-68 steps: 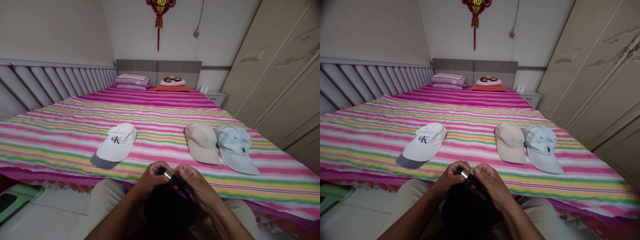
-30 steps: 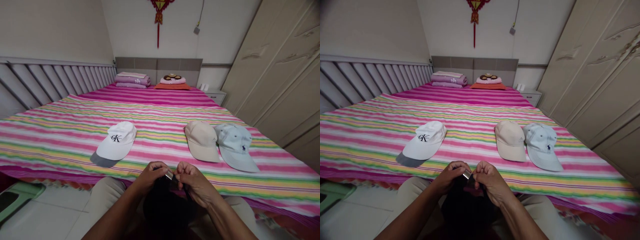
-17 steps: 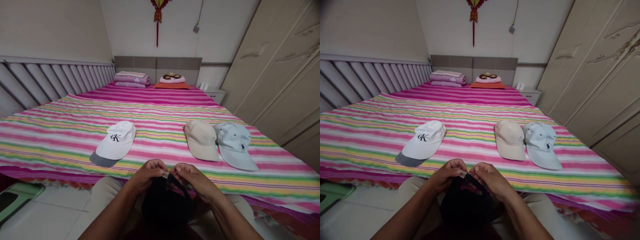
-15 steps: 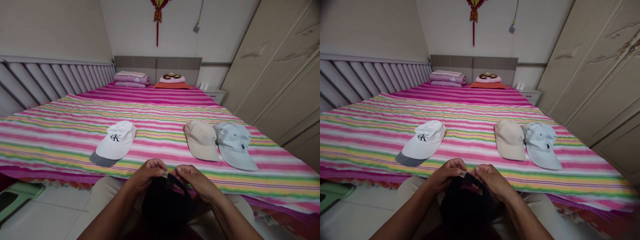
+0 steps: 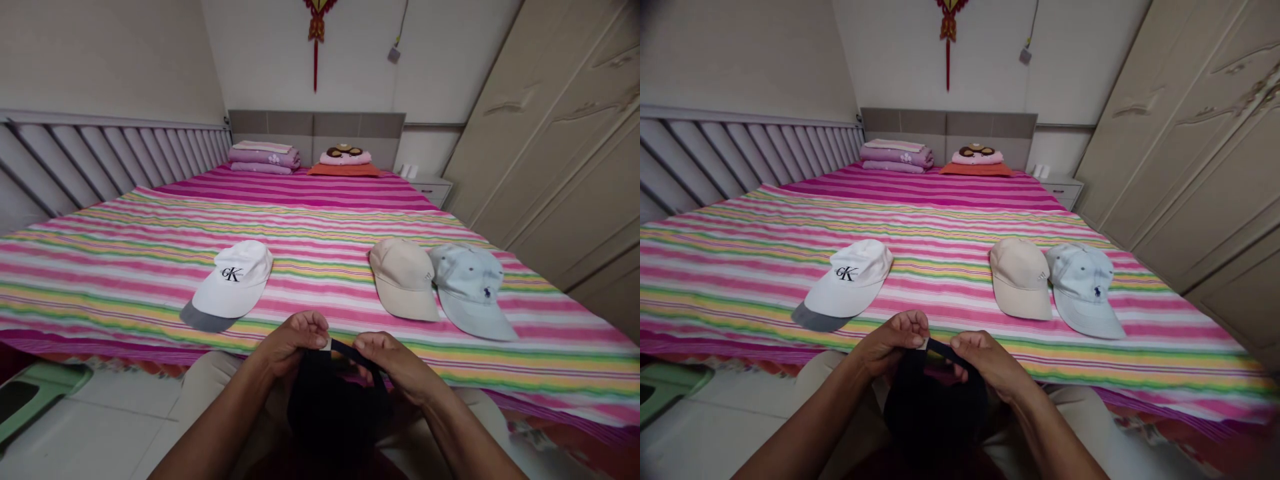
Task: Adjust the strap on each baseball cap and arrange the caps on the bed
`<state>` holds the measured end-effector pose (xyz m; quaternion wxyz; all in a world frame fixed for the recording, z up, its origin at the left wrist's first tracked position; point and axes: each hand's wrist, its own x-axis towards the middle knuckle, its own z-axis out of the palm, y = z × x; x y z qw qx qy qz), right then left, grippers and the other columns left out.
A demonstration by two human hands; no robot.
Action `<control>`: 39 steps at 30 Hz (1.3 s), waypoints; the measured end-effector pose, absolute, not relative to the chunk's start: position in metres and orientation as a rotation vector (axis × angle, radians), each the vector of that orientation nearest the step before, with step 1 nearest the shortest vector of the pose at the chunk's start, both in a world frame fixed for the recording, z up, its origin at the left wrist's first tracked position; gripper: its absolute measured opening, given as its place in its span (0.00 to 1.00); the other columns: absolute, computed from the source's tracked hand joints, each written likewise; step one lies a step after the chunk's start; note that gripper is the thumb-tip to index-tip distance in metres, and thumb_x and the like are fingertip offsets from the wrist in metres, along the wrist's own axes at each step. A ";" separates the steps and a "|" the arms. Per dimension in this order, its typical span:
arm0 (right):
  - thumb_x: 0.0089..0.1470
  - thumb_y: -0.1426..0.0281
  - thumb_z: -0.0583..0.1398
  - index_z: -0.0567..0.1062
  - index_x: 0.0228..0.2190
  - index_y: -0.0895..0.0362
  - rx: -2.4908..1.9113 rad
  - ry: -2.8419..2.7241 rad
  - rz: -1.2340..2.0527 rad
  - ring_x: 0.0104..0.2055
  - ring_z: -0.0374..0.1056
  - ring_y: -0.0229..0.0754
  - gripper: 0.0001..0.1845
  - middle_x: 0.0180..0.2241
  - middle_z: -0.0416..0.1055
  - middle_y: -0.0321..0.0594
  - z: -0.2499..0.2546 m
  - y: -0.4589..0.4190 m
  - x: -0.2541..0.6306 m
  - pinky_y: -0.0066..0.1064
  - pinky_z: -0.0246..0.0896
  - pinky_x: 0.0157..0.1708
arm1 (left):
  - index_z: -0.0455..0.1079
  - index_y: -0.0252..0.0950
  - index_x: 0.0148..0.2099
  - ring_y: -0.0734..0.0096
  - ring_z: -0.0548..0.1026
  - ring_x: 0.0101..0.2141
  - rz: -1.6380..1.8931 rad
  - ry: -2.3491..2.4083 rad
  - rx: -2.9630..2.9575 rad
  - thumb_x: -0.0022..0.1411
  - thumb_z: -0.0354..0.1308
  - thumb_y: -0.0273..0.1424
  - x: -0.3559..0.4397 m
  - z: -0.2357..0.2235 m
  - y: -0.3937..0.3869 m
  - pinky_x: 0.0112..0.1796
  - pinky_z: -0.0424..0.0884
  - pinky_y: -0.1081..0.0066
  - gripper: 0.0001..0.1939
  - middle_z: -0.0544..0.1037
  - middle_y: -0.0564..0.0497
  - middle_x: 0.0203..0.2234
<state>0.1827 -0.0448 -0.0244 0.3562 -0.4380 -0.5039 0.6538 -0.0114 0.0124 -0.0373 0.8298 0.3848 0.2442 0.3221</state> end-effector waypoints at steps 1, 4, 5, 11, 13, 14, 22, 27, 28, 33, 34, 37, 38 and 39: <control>0.45 0.52 0.57 0.71 0.21 0.62 -1.114 -1.318 1.722 0.20 0.55 0.33 0.23 0.18 0.64 0.35 -0.026 -0.044 0.186 0.25 0.45 0.20 | 0.68 0.31 0.29 0.81 0.68 0.19 0.687 0.507 0.809 0.38 0.64 0.19 -0.013 -0.038 0.014 0.23 0.61 0.80 0.12 0.72 0.53 0.19; 0.42 0.59 0.63 0.73 0.21 0.63 -1.021 -1.181 1.863 0.21 0.55 0.32 0.18 0.19 0.65 0.35 -0.033 -0.043 0.194 0.24 0.45 0.20 | 0.68 0.31 0.30 0.81 0.68 0.20 0.694 0.480 0.787 0.39 0.64 0.19 -0.016 -0.038 0.022 0.24 0.62 0.80 0.12 0.71 0.55 0.19; 0.39 0.61 0.65 0.73 0.21 0.64 -0.985 -1.100 1.896 0.20 0.54 0.31 0.16 0.18 0.64 0.34 -0.036 -0.043 0.196 0.23 0.45 0.20 | 0.69 0.31 0.30 0.81 0.68 0.21 0.688 0.469 0.782 0.40 0.63 0.19 -0.017 -0.037 0.024 0.24 0.62 0.80 0.12 0.71 0.55 0.19; 0.32 0.63 0.68 0.70 0.20 0.59 -0.819 -0.835 1.831 0.20 0.56 0.30 0.16 0.18 0.63 0.31 -0.030 -0.041 0.193 0.21 0.50 0.21 | 0.69 0.30 0.38 0.76 0.71 0.24 0.690 0.359 0.766 0.38 0.67 0.28 -0.022 -0.034 0.037 0.28 0.65 0.77 0.21 0.73 0.53 0.22; 0.33 0.64 0.69 0.70 0.21 0.59 -0.754 -0.740 1.799 0.20 0.57 0.30 0.15 0.19 0.64 0.31 -0.022 -0.039 0.191 0.21 0.52 0.21 | 0.69 0.30 0.42 0.73 0.72 0.26 0.705 0.306 0.722 0.38 0.67 0.36 -0.024 -0.041 0.039 0.29 0.66 0.75 0.27 0.75 0.50 0.25; 0.33 0.65 0.69 0.71 0.21 0.59 -0.733 -0.689 1.778 0.20 0.58 0.30 0.14 0.19 0.65 0.31 -0.019 -0.038 0.190 0.21 0.53 0.21 | 0.69 0.29 0.42 0.72 0.73 0.27 0.690 0.308 0.696 0.38 0.66 0.39 -0.024 -0.046 0.040 0.30 0.67 0.74 0.28 0.76 0.49 0.26; 0.38 0.70 0.67 0.72 0.21 0.60 -0.786 -0.570 1.774 0.20 0.64 0.30 0.09 0.19 0.70 0.32 -0.016 -0.031 0.186 0.20 0.57 0.23 | 0.73 0.30 0.28 0.79 0.70 0.17 0.651 0.399 0.627 0.35 0.68 0.27 -0.019 -0.071 0.038 0.22 0.65 0.79 0.14 0.75 0.53 0.17; 0.42 0.63 0.64 0.75 0.23 0.63 -0.674 -0.723 1.960 0.22 0.67 0.33 0.13 0.19 0.72 0.37 -0.015 -0.031 0.201 0.21 0.59 0.25 | 0.73 0.34 0.30 0.77 0.74 0.24 0.792 0.387 0.464 0.45 0.63 0.31 -0.022 -0.051 0.046 0.32 0.69 0.77 0.07 0.77 0.55 0.22; 0.40 0.62 0.65 0.76 0.23 0.64 -0.645 -0.781 1.998 0.22 0.67 0.34 0.15 0.19 0.73 0.38 -0.016 -0.031 0.205 0.22 0.59 0.24 | 0.72 0.34 0.29 0.76 0.74 0.24 0.792 0.377 0.418 0.47 0.62 0.32 -0.022 -0.047 0.047 0.33 0.69 0.76 0.07 0.77 0.55 0.21; 0.26 0.61 0.70 0.77 0.26 0.62 -0.558 -0.850 2.009 0.22 0.69 0.35 0.22 0.21 0.75 0.38 -0.023 -0.039 0.204 0.23 0.61 0.25 | 0.72 0.33 0.32 0.72 0.75 0.29 0.755 0.332 0.354 0.52 0.57 0.32 -0.015 -0.035 0.051 0.40 0.68 0.71 0.08 0.78 0.52 0.25; 0.25 0.62 0.70 0.77 0.27 0.60 -0.542 -0.813 1.979 0.23 0.69 0.35 0.22 0.21 0.75 0.36 -0.022 -0.041 0.201 0.23 0.62 0.25 | 0.72 0.33 0.33 0.71 0.75 0.30 0.727 0.327 0.359 0.53 0.56 0.33 -0.014 -0.034 0.052 0.40 0.67 0.71 0.09 0.79 0.52 0.26; 0.26 0.65 0.69 0.77 0.25 0.54 -0.525 -0.668 1.824 0.24 0.70 0.37 0.16 0.23 0.75 0.34 -0.015 -0.047 0.192 0.25 0.63 0.27 | 0.72 0.33 0.30 0.73 0.75 0.28 0.689 0.307 0.384 0.54 0.54 0.33 -0.011 -0.033 0.053 0.40 0.66 0.71 0.09 0.78 0.53 0.25; 0.27 0.66 0.69 0.77 0.24 0.53 -0.544 -0.636 1.761 0.25 0.70 0.38 0.14 0.23 0.75 0.34 -0.013 -0.048 0.191 0.28 0.64 0.29 | 0.72 0.33 0.29 0.73 0.75 0.27 0.713 0.304 0.411 0.55 0.54 0.33 -0.011 -0.034 0.053 0.40 0.66 0.72 0.09 0.78 0.54 0.24; 0.28 0.65 0.68 0.76 0.23 0.53 -0.575 -0.626 1.700 0.26 0.71 0.40 0.12 0.23 0.75 0.34 -0.011 -0.048 0.190 0.31 0.65 0.33 | 0.72 0.34 0.29 0.74 0.74 0.27 0.747 0.306 0.455 0.55 0.53 0.33 -0.012 -0.035 0.052 0.40 0.66 0.72 0.10 0.78 0.54 0.24</control>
